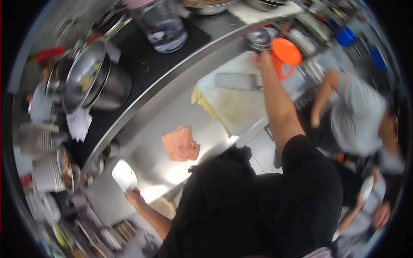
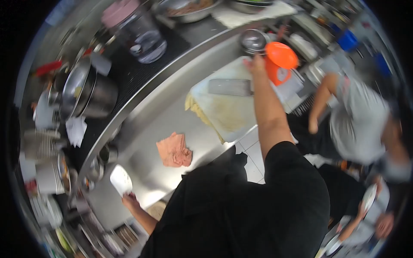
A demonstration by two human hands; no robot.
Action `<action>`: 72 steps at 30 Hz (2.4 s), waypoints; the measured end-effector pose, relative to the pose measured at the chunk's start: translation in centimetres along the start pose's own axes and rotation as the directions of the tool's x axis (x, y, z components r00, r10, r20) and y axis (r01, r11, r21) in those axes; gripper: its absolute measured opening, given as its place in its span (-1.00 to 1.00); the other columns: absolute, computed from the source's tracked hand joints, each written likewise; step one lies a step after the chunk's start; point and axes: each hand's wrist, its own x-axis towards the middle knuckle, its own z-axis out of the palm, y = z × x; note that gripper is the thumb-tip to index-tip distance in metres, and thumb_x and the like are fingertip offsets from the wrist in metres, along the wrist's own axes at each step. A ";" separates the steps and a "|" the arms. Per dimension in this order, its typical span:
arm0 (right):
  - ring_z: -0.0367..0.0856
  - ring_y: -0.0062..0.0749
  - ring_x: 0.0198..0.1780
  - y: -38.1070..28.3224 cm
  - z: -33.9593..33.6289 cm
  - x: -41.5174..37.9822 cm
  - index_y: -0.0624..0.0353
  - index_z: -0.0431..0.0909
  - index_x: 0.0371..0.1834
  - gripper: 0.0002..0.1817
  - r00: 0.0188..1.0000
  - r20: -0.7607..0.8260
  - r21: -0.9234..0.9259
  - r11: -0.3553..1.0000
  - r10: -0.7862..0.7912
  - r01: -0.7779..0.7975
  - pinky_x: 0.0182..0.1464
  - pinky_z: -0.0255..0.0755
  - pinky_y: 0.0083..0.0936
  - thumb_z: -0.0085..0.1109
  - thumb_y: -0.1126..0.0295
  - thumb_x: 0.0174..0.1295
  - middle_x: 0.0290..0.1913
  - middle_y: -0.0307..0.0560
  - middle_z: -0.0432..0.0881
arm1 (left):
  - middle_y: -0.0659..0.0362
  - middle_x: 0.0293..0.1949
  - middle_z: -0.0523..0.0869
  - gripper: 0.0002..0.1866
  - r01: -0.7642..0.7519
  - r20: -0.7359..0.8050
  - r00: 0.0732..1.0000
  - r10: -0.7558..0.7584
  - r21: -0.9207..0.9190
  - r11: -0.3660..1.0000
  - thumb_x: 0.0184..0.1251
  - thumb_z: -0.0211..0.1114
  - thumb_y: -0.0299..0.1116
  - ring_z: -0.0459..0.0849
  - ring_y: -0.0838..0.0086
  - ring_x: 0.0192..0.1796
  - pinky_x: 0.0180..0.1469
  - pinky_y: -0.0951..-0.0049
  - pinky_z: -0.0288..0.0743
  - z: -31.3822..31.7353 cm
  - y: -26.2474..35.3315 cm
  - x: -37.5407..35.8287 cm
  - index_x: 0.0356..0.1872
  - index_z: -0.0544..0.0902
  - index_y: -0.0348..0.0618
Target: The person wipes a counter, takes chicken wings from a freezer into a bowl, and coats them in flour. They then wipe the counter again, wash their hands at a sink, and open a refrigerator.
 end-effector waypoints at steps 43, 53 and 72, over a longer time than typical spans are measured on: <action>0.68 -0.42 -0.38 36.1 11.7 -70.0 0.38 0.52 0.21 -0.36 0.223 0.331 -0.877 0.211 0.917 0.432 -0.34 0.75 -0.40 0.30 -0.07 0.45 -0.22 0.03 0.70 | 0.08 0.01 0.83 -0.64 -0.185 0.304 0.936 0.175 0.001 0.983 0.43 0.38 -0.43 0.76 0.45 0.00 0.12 0.41 0.61 -13.2 -1.0 4.0 0.17 0.69 -0.39; 0.19 0.23 0.61 28.6 -2.1 -48.5 0.31 0.22 0.62 -0.23 0.140 0.902 0.039 -0.402 0.407 0.915 0.63 0.06 0.04 0.15 0.10 0.45 0.61 0.32 0.24 | 0.05 0.00 0.81 -0.67 -0.060 0.100 0.993 0.054 0.062 0.996 0.46 0.32 -0.45 0.75 0.43 0.01 0.12 0.43 0.61 -21.3 -2.1 2.8 0.15 0.68 -0.44; -0.09 0.17 0.73 59.6 15.4 -82.7 0.46 0.15 0.60 -0.10 -0.594 0.392 0.817 0.032 0.702 0.576 0.73 -0.27 0.03 0.08 -0.07 0.42 0.65 0.33 0.13 | 0.01 0.02 0.81 -0.68 -0.119 -0.265 0.958 0.110 -0.018 0.993 0.48 0.27 -0.54 0.81 0.38 -0.03 0.05 0.42 0.67 -29.2 0.2 0.7 0.18 0.64 -0.46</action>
